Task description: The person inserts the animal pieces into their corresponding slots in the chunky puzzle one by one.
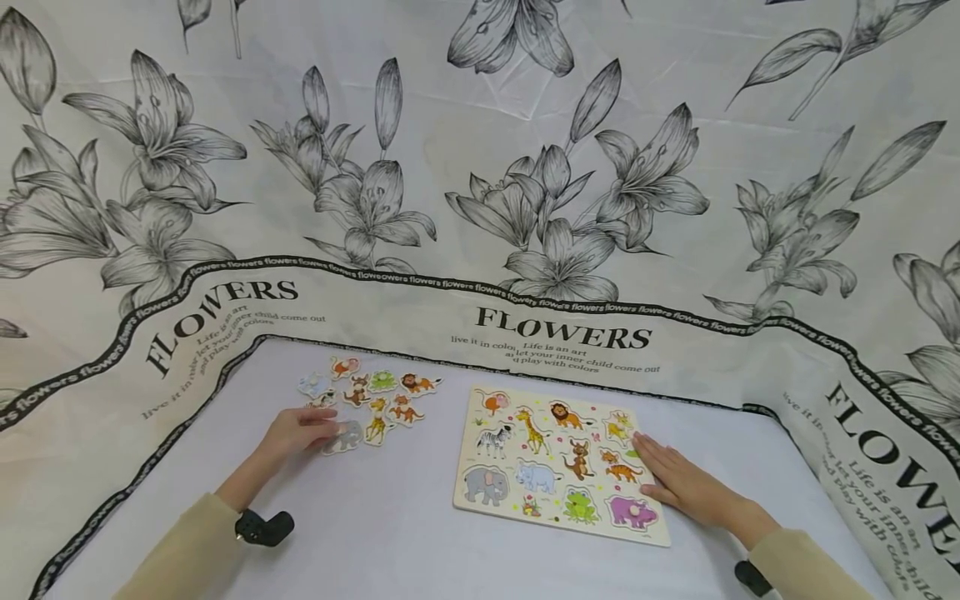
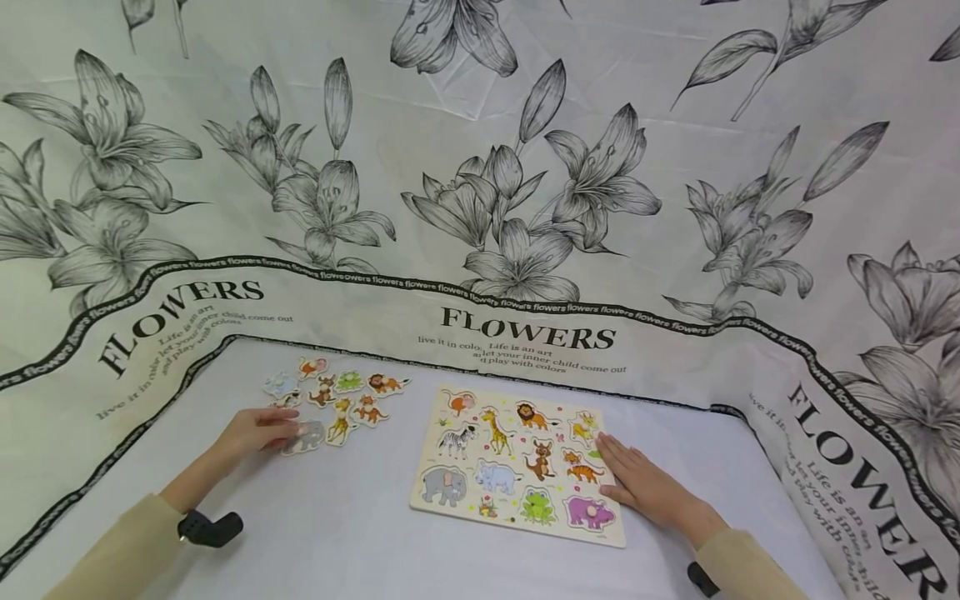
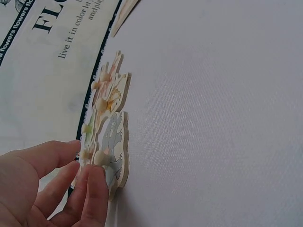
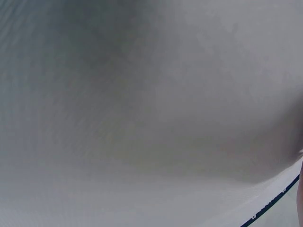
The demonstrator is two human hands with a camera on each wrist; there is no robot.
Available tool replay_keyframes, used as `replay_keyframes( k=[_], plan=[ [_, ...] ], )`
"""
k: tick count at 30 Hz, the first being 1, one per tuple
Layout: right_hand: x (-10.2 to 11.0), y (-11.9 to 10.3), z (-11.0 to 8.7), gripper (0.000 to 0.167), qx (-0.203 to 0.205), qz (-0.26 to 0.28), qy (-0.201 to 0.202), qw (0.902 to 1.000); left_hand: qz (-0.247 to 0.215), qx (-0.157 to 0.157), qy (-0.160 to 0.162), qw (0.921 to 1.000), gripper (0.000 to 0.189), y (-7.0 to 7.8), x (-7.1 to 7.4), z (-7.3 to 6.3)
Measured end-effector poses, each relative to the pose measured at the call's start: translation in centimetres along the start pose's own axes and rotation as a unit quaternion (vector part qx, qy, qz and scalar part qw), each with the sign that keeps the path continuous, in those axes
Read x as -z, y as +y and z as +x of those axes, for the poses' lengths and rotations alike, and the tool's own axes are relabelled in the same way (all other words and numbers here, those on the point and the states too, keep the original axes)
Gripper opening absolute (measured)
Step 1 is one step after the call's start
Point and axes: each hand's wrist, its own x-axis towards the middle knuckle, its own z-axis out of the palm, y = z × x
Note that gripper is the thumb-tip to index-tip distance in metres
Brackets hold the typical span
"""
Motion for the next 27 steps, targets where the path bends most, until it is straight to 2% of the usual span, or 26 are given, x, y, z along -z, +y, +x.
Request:
replay_keyframes(
  k=[15,20,27],
  plan=[
    [0.05,-0.07,-0.02,0.069,0.007,-0.002,0.007,0.9999,0.031,0.04,-0.004,0.9987,0.033,-0.39,-0.15,0.53],
    [0.09,-0.13,0.0,0.069,0.007,0.001,0.008,0.9999,0.054,0.039,-0.001,0.9978,0.031,-0.15,-0.17,0.5],
    [0.17,-0.29,0.03,0.069,0.008,0.01,0.003,0.9999,0.083,0.034,0.023,0.9957,0.033,0.01,-0.52,0.47]
  ],
)
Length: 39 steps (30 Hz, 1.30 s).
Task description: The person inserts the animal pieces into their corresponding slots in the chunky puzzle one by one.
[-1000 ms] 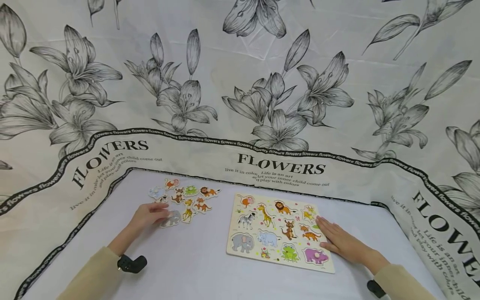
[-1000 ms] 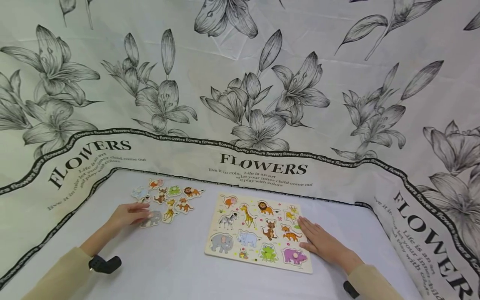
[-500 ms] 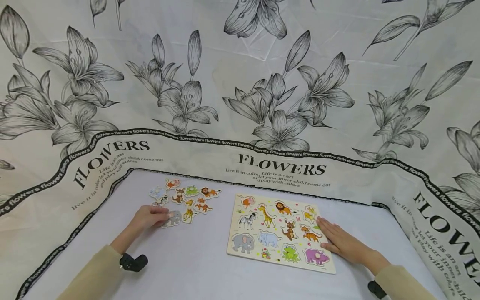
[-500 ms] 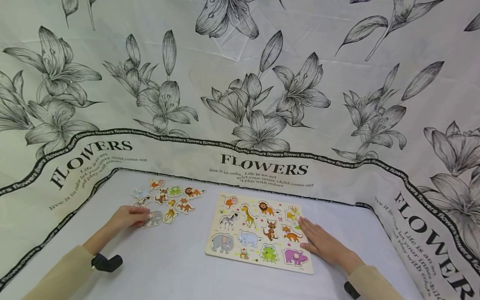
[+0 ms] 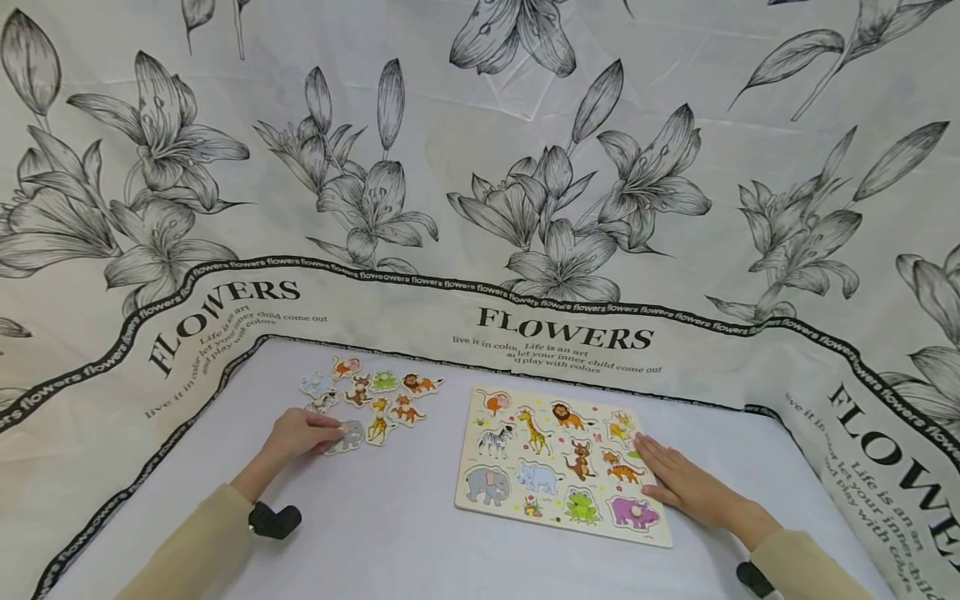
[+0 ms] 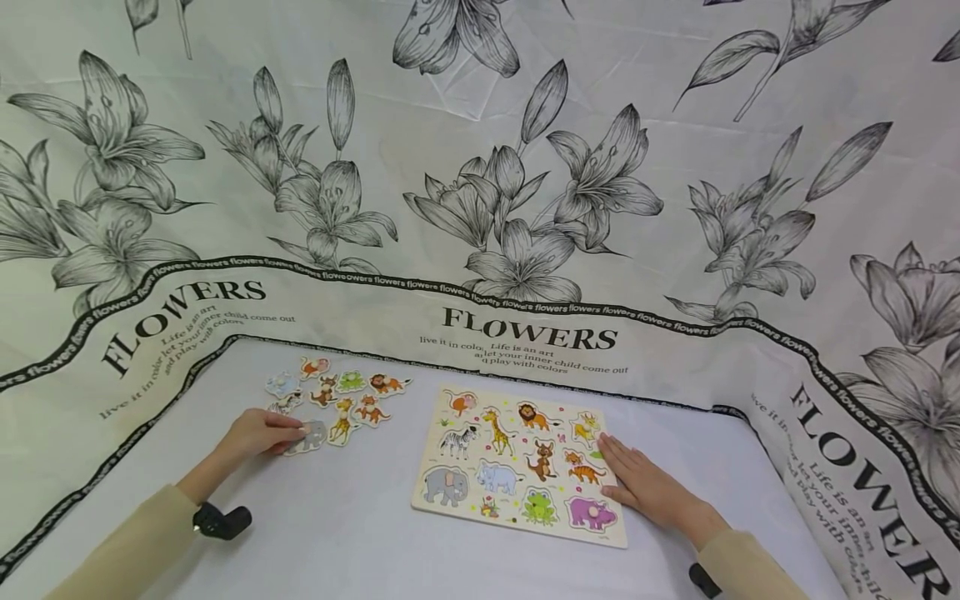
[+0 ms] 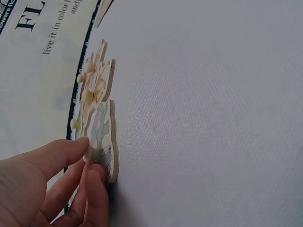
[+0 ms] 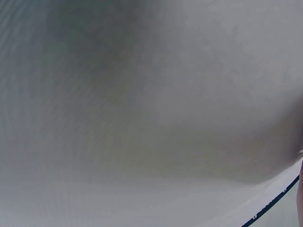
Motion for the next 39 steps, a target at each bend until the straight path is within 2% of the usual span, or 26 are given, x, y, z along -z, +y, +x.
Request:
replay_keyframes(
  k=[6,14,22,27,39],
  plan=[
    [-0.09,0.06,-0.05,0.069,0.01,-0.006,0.012,0.9999,-0.001,-0.015,0.016,0.9998,0.031,0.01,-0.3,-0.28],
    [-0.05,0.0,-0.1,0.07,-0.004,0.001,0.0,1.0,0.01,-0.036,0.037,0.9986,0.028,-0.02,-0.6,-0.49],
    [-0.03,0.01,-0.1,0.069,-0.003,0.001,0.001,1.0,0.01,-0.039,0.045,0.9982,0.028,-0.25,-0.8,-0.25],
    [-0.04,0.03,-0.07,0.07,-0.006,-0.001,0.0,1.0,0.018,-0.052,0.054,0.9971,0.029,-0.27,-0.65,-0.37],
    [-0.02,0.04,-0.05,0.071,-0.008,-0.001,-0.004,1.0,0.013,-0.071,0.053,0.996,0.029,0.6,-0.84,-0.77]
  ],
)
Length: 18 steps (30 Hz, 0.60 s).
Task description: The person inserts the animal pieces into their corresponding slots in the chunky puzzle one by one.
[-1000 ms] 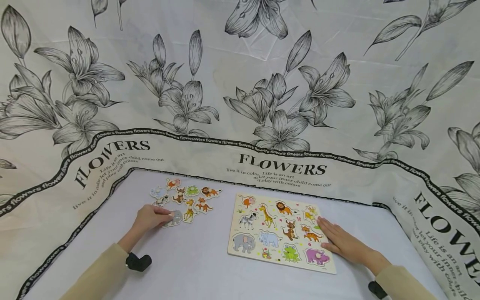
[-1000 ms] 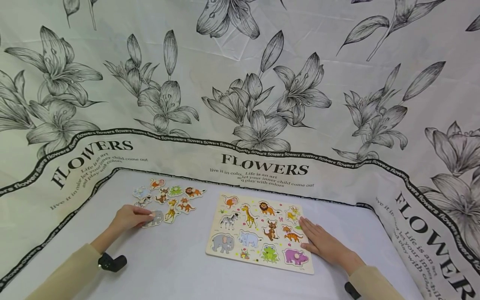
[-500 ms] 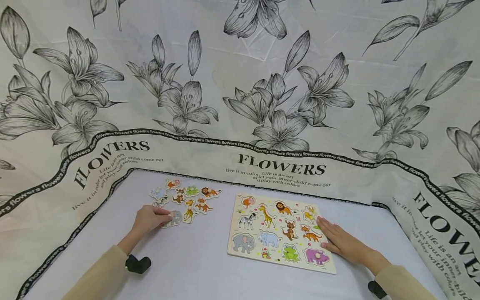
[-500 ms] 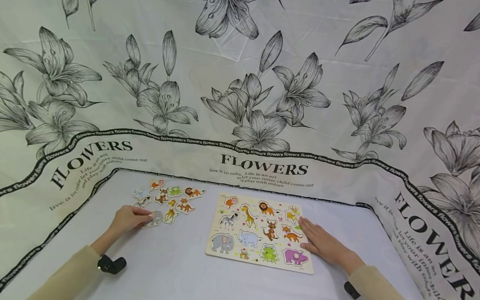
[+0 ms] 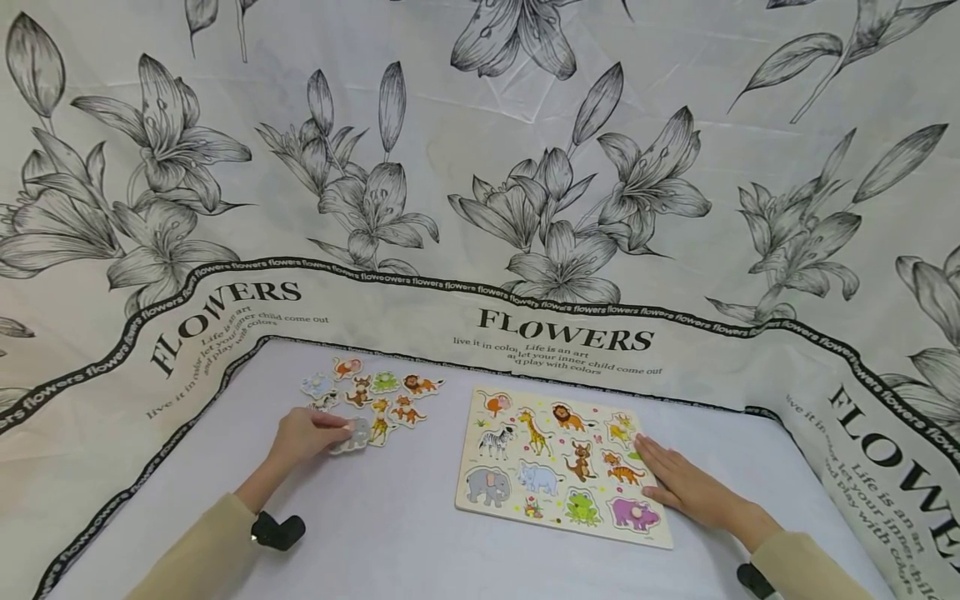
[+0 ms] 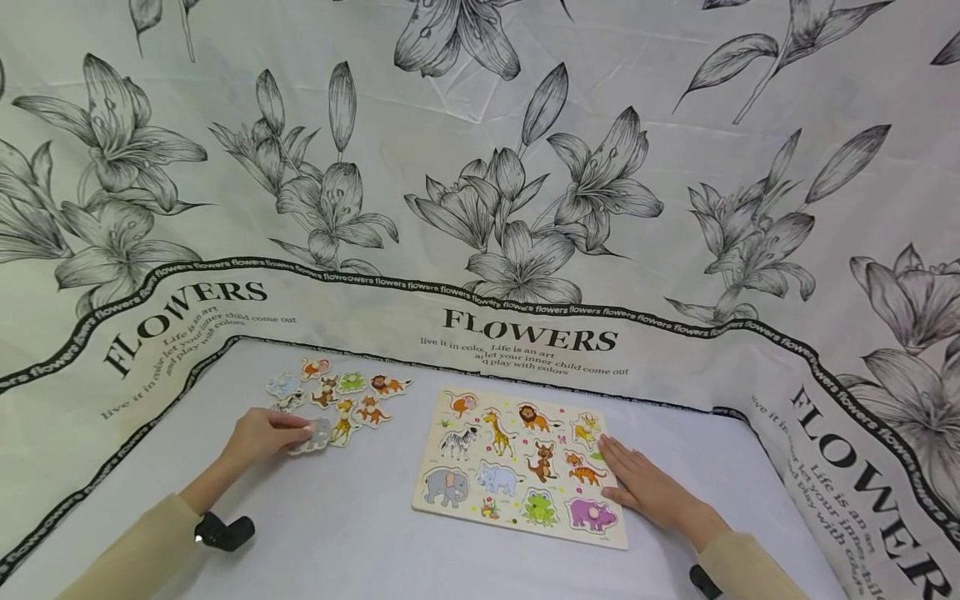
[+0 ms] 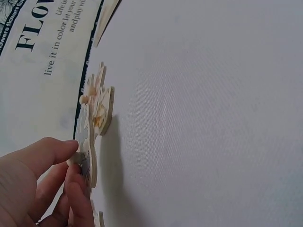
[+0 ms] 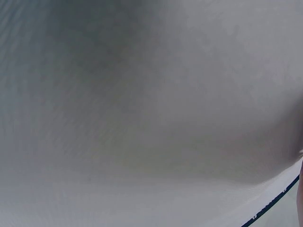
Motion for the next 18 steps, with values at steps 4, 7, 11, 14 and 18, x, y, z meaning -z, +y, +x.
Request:
replay_keyframes(
  k=[4,7,11,14,18],
  plan=[
    [0.0,0.0,0.0,0.071,0.0,0.001,0.0,1.0,-0.007,-0.009,-0.005,0.9999,0.028,0.5,-0.3,-0.2],
    [0.0,0.0,0.0,0.071,0.001,0.002,0.001,1.0,-0.016,-0.01,-0.006,0.9998,0.028,0.9,-0.5,-0.3],
    [0.1,-0.1,0.0,0.071,0.0,0.004,0.0,1.0,-0.033,-0.011,-0.008,0.9994,0.027,1.4,-0.9,-0.5],
    [0.0,0.0,0.0,0.071,-0.001,0.006,-0.002,1.0,-0.042,-0.015,-0.01,0.999,0.026,1.7,-1.1,-0.7],
    [0.0,0.0,0.0,0.071,-0.004,0.006,-0.003,1.0,-0.049,-0.016,-0.014,0.9986,0.026,2.1,-1.6,-1.0]
  ],
)
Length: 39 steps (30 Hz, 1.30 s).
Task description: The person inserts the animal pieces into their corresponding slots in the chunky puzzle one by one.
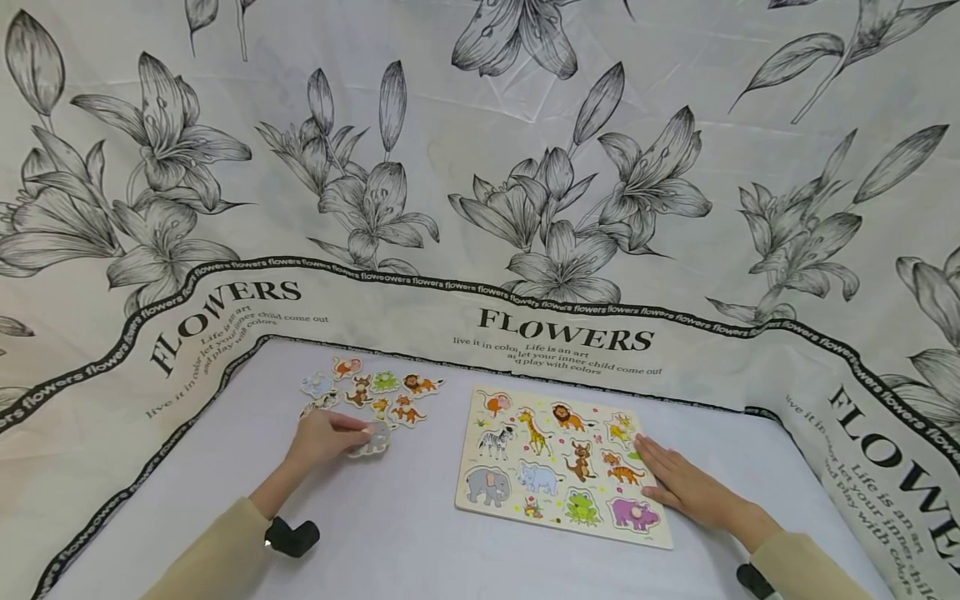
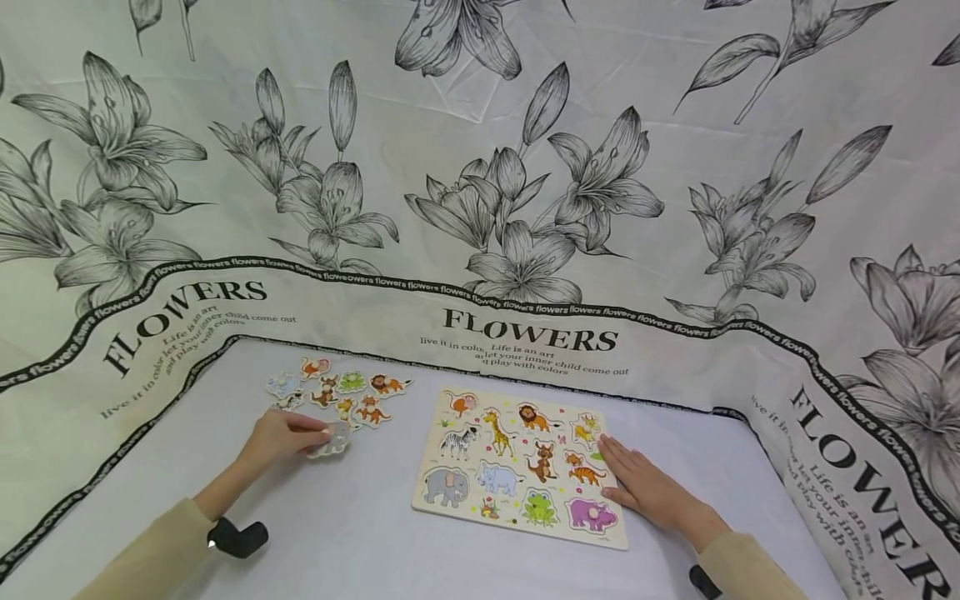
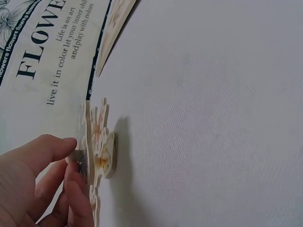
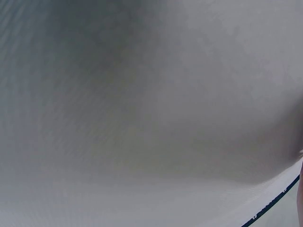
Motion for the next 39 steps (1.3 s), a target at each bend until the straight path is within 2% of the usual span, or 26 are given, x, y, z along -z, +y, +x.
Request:
replay_keyframes(
  k=[9,17,23,34,39],
  plan=[
    [0.1,-0.3,0.0,0.072,-0.008,0.01,-0.002,0.9999,-0.014,-0.005,-0.005,0.9999,0.022,0.8,-1.2,-0.5],
    [0.2,-0.4,-0.1,0.071,-0.005,0.006,-0.001,1.0,-0.025,-0.024,-0.008,0.9994,0.02,1.5,-2.5,-0.7],
    [0.1,-0.4,-0.1,0.071,0.001,-0.001,0.004,1.0,-0.026,-0.029,-0.008,0.9992,0.018,2.0,-3.4,-1.0],
    [0.0,-0.2,-0.1,0.07,0.013,-0.008,0.015,0.9998,-0.024,-0.064,-0.009,0.9977,0.013,3.5,-5.2,-1.6],
    [0.0,-0.2,0.0,0.07,0.012,-0.008,0.014,0.9998,-0.018,-0.065,-0.014,0.9976,0.012,4.1,-6.0,-1.8]
  ],
)
